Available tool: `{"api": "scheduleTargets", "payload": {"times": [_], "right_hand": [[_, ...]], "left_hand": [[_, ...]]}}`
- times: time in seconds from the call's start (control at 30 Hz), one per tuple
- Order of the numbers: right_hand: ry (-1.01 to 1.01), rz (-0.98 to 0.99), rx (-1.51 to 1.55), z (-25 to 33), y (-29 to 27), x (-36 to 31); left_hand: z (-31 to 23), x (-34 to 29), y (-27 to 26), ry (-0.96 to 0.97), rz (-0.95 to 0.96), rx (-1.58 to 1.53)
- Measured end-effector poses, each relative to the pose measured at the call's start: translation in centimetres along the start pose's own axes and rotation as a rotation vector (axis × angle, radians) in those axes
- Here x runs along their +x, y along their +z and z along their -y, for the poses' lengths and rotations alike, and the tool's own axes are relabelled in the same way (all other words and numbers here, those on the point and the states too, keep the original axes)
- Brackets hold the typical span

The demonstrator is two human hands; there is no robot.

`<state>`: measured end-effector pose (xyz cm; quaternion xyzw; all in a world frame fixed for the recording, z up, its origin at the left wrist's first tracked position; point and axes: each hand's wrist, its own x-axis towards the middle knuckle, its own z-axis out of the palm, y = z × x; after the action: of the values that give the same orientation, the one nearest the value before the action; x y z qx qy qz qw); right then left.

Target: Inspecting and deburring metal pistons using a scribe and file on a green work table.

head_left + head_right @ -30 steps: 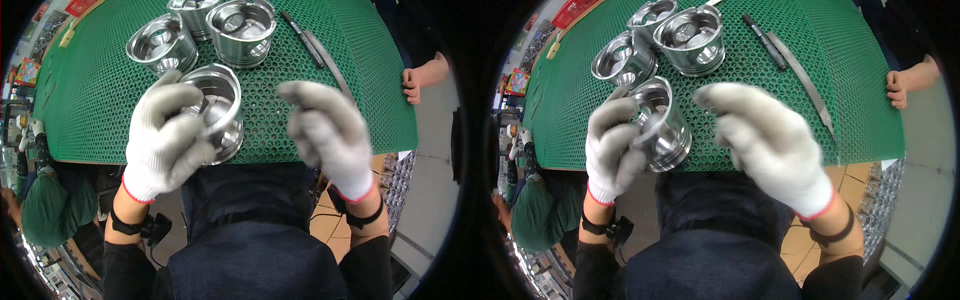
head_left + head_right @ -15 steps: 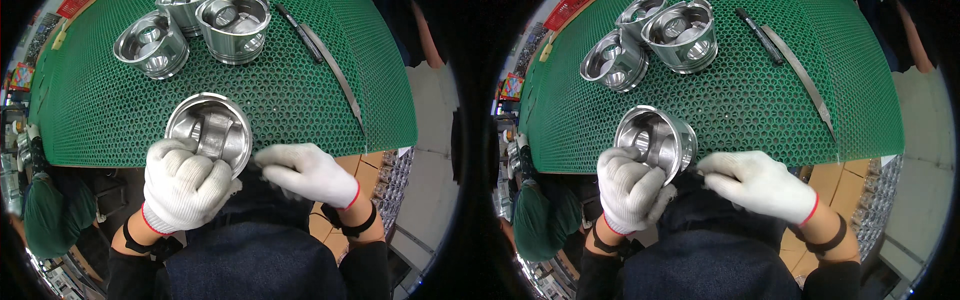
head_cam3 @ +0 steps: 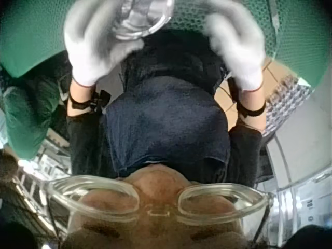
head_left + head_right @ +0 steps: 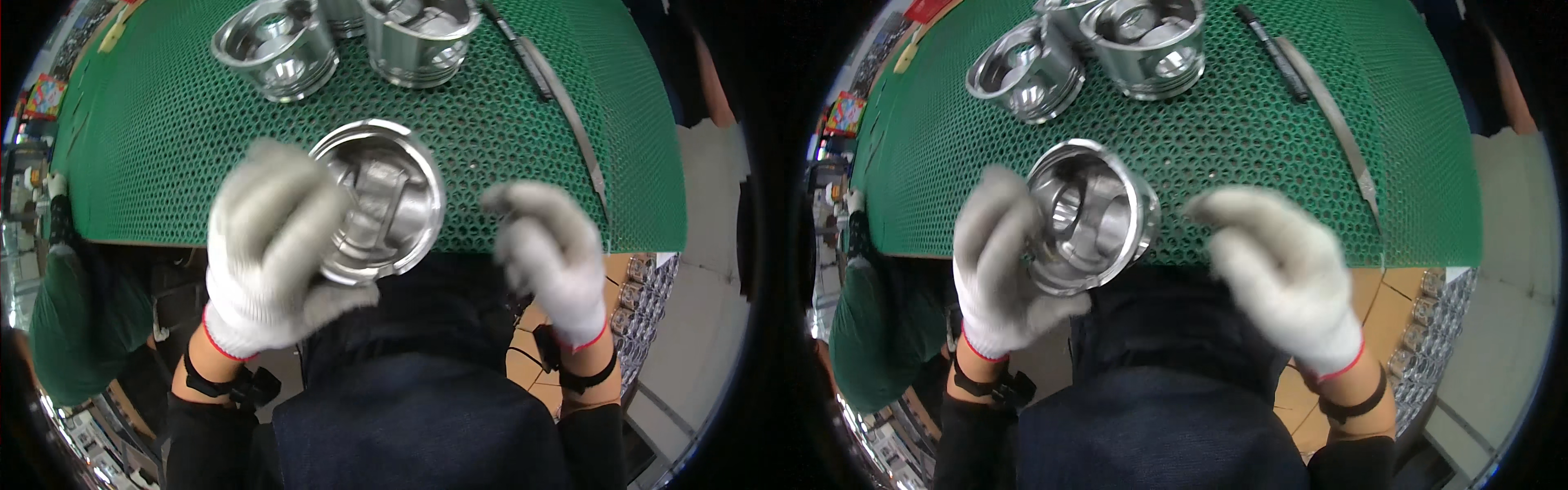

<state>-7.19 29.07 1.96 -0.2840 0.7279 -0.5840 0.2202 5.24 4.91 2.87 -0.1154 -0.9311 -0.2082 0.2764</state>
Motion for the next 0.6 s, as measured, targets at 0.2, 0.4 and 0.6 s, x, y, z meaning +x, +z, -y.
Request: {"api": "scheduleTargets", "payload": {"times": [0.2, 0.4, 0.6], "right_hand": [[0.327, -0.109, 0.173, -0.7, -0.2, 0.9], [0.252, -0.120, 0.226, -2.4, -0.4, 0.5], [0.303, -0.120, 0.151, -1.6, 0.1, 0.3]], "left_hand": [[-1.0, -1.2, -3.0, -0.489, 0.568, -0.170], [0.7, -3.4, -3.5, -0.044, 0.451, -0.923], [1.7, -4.0, -2.2, -0.508, 0.048, -0.483]]}}
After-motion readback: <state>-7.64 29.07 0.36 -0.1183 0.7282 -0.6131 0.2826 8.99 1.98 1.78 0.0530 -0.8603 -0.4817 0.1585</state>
